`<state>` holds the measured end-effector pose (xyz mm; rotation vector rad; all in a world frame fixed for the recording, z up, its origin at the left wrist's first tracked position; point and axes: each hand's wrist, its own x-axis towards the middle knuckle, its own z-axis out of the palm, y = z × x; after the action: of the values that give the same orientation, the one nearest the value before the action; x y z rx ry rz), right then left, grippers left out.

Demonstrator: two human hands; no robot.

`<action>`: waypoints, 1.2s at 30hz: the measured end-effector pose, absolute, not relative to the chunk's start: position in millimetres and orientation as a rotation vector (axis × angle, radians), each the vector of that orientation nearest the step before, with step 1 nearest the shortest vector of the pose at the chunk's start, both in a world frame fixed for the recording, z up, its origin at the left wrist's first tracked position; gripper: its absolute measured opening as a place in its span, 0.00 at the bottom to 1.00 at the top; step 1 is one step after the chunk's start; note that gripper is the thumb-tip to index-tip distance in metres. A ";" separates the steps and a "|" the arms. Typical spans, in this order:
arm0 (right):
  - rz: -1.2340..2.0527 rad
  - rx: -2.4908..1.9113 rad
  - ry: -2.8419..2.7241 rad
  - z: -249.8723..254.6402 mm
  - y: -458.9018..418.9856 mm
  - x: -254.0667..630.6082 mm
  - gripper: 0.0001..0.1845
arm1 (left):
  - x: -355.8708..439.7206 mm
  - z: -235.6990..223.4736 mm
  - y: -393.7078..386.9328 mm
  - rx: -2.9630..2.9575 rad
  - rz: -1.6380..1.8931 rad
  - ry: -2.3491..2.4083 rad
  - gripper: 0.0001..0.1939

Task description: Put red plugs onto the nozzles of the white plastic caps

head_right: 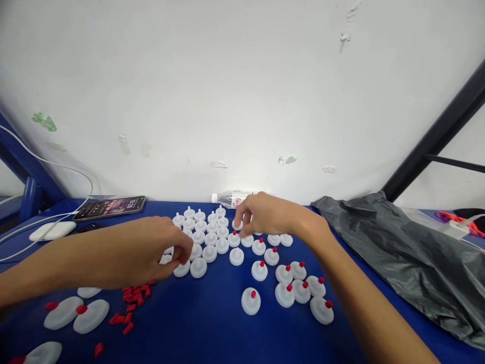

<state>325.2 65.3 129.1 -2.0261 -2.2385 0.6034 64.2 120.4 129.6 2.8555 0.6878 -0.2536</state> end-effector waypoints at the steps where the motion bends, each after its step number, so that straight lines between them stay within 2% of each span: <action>1: 0.711 -2.017 -2.269 128.3 63.9 323.4 0.10 | 65.2 129.4 125.2 2.835 -0.184 0.671 0.11; 5: 0.923 -1.974 -2.322 116.4 66.3 313.2 0.07 | 71.1 126.9 140.3 2.699 0.016 0.647 0.06; 8: 0.969 -1.889 -2.340 115.0 68.0 309.2 0.03 | 75.6 125.6 144.9 2.634 0.066 0.681 0.08; 15: 0.765 -1.742 -2.269 130.1 59.5 307.8 0.10 | 79.4 128.7 144.8 2.493 0.286 0.826 0.15; 22: 0.732 -1.591 -2.149 124.0 60.7 293.8 0.07 | 82.4 133.9 142.8 2.339 0.512 0.763 0.09; 28: 0.549 -1.598 -2.105 124.4 62.0 288.1 0.11 | 82.8 137.7 137.1 2.245 0.460 0.765 0.09; 36: 0.590 -1.526 -2.042 128.1 57.5 287.3 0.10 | 83.4 133.3 138.0 2.171 0.482 0.734 0.09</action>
<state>287.3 57.5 128.1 -1.5259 -2.0420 0.5900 83.4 138.0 133.3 2.1712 0.7340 0.4817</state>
